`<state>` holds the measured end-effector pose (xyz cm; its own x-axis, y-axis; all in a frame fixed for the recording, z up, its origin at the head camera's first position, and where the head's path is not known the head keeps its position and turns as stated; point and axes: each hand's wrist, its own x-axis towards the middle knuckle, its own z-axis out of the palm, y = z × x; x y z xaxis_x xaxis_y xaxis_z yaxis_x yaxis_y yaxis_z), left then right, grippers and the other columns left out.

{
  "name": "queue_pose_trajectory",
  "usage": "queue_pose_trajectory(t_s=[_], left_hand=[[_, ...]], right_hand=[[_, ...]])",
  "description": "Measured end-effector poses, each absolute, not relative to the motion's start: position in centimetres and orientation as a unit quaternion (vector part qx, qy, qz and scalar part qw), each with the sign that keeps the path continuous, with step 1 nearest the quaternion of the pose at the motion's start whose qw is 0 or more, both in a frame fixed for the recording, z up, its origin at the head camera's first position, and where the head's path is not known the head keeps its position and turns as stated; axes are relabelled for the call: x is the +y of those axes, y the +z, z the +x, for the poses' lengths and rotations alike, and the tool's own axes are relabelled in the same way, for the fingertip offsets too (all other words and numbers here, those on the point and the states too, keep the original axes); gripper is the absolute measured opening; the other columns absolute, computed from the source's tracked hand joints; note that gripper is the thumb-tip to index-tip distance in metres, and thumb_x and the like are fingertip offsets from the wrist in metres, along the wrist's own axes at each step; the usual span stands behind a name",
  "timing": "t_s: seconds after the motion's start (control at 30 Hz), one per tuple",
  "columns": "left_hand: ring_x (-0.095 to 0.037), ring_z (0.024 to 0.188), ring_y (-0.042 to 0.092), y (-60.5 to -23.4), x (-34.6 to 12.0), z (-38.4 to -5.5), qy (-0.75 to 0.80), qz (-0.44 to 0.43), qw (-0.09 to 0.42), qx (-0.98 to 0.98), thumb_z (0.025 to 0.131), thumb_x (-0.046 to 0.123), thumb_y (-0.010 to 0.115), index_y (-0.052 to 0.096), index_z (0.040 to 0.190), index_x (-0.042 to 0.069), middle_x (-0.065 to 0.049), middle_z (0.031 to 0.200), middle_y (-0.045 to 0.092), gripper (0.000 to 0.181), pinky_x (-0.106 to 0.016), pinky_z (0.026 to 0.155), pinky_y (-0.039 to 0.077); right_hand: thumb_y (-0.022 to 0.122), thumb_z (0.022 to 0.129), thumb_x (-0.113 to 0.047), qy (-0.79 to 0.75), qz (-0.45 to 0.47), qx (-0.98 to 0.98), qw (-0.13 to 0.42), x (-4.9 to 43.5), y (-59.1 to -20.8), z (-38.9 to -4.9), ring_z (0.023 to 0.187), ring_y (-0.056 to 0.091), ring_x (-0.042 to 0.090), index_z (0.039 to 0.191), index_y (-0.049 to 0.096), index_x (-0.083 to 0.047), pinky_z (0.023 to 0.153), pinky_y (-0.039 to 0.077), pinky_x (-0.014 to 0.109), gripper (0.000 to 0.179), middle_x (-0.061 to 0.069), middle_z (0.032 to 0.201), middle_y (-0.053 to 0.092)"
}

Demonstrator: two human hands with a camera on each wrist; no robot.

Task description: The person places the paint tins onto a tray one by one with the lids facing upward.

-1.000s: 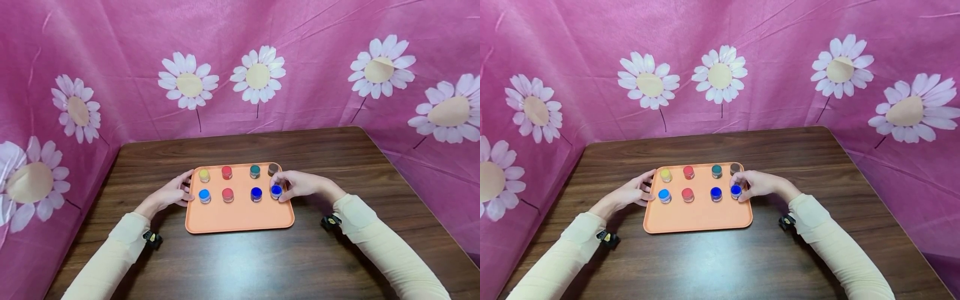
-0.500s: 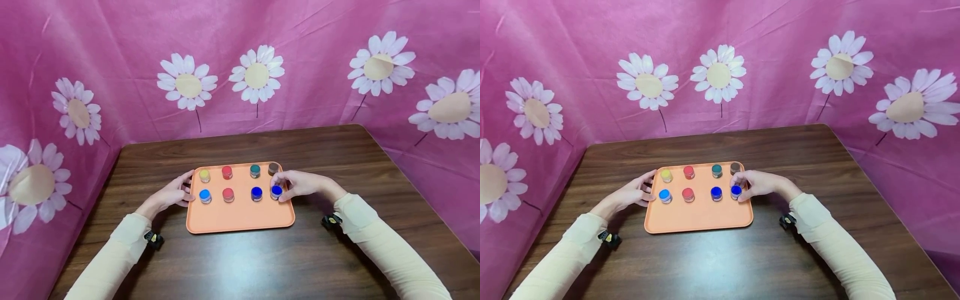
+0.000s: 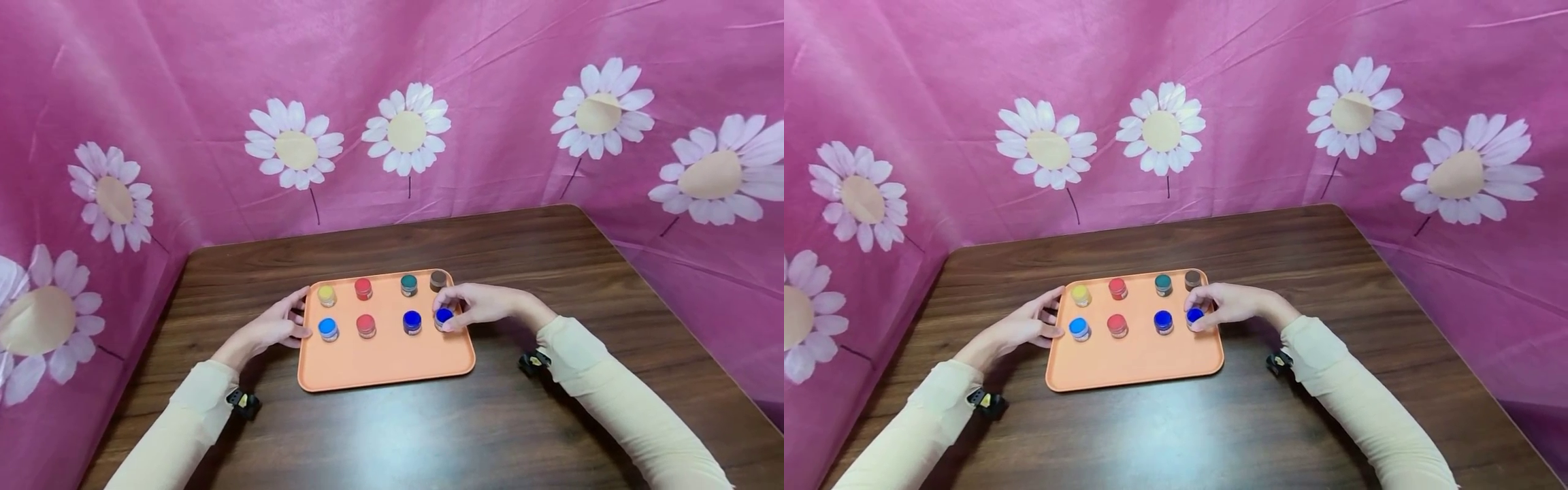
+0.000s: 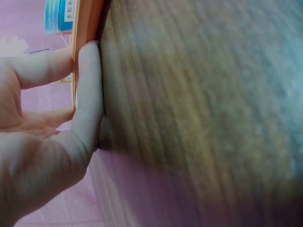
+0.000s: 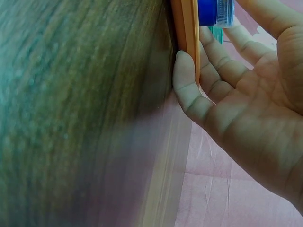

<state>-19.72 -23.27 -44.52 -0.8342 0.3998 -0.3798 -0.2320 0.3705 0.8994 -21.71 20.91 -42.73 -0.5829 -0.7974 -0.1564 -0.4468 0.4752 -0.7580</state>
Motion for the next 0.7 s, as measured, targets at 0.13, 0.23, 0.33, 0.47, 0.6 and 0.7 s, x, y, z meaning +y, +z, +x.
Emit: queue_pose_trajectory(t_s=[0.13,0.23,0.33,0.47,0.6,0.7], left_hand=[[-0.028,0.103,0.045,-44.4,-23.4,-19.6,0.562,0.056,0.284,0.775,0.087,-0.006,0.067,0.005,0.163,0.008,-0.024,0.139,0.025,0.100,-0.046,0.077,0.060],[-0.027,0.104,0.044,-44.2,-23.4,-19.4,0.558,0.059,0.286,0.777,0.087,-0.006,0.067,0.005,0.163,0.006,-0.024,0.139,0.025,0.099,-0.046,0.077,0.060],[-0.029,0.106,0.046,-44.0,-23.4,-19.2,0.552,0.060,0.282,0.782,0.088,-0.005,0.067,0.005,0.163,0.004,-0.025,0.140,0.026,0.098,-0.046,0.077,0.061],[-0.028,0.106,0.054,-43.3,-23.8,-18.9,0.540,0.065,0.267,0.796,0.091,-0.002,0.067,0.005,0.162,0.001,-0.029,0.142,0.029,0.094,-0.048,0.076,0.061],[-0.030,0.100,0.061,-42.6,-24.8,-19.0,0.493,0.108,0.213,0.837,0.099,0.006,0.061,0.014,0.159,-0.005,-0.033,0.139,0.038,0.077,-0.045,0.075,0.061],[-0.034,0.100,0.063,-41.9,-25.8,-19.2,0.396,0.168,0.118,0.895,0.104,0.013,0.055,0.031,0.154,-0.008,-0.030,0.131,0.054,0.059,-0.048,0.082,0.058]], right_hand=[[0.075,0.094,-0.030,-0.343,-0.374,0.823,0.256,20.7,-42.6,-21.6,0.097,0.054,0.020,0.120,0.065,-0.010,0.080,0.047,0.032,0.034,-0.003,0.106,0.063],[0.074,0.094,-0.030,-0.344,-0.370,0.824,0.258,20.7,-42.7,-21.4,0.098,0.054,0.019,0.122,0.065,-0.010,0.082,0.047,0.033,0.035,-0.004,0.107,0.063],[0.074,0.094,-0.029,-0.353,-0.368,0.823,0.251,20.7,-42.7,-21.3,0.099,0.057,0.019,0.122,0.066,-0.009,0.084,0.048,0.034,0.035,-0.004,0.108,0.065],[0.071,0.097,-0.022,-0.378,-0.367,0.817,0.234,21.1,-42.4,-21.7,0.104,0.062,0.022,0.125,0.065,-0.003,0.091,0.052,0.039,0.034,0.003,0.114,0.068],[0.066,0.100,-0.020,-0.393,-0.350,0.827,0.196,22.0,-41.5,-22.2,0.113,0.062,0.024,0.128,0.064,-0.001,0.098,0.050,0.044,0.033,0.011,0.123,0.067],[0.064,0.101,-0.025,-0.394,-0.319,0.846,0.167,22.7,-40.4,-22.7,0.117,0.060,0.021,0.130,0.065,-0.004,0.100,0.049,0.045,0.035,0.011,0.127,0.067]])
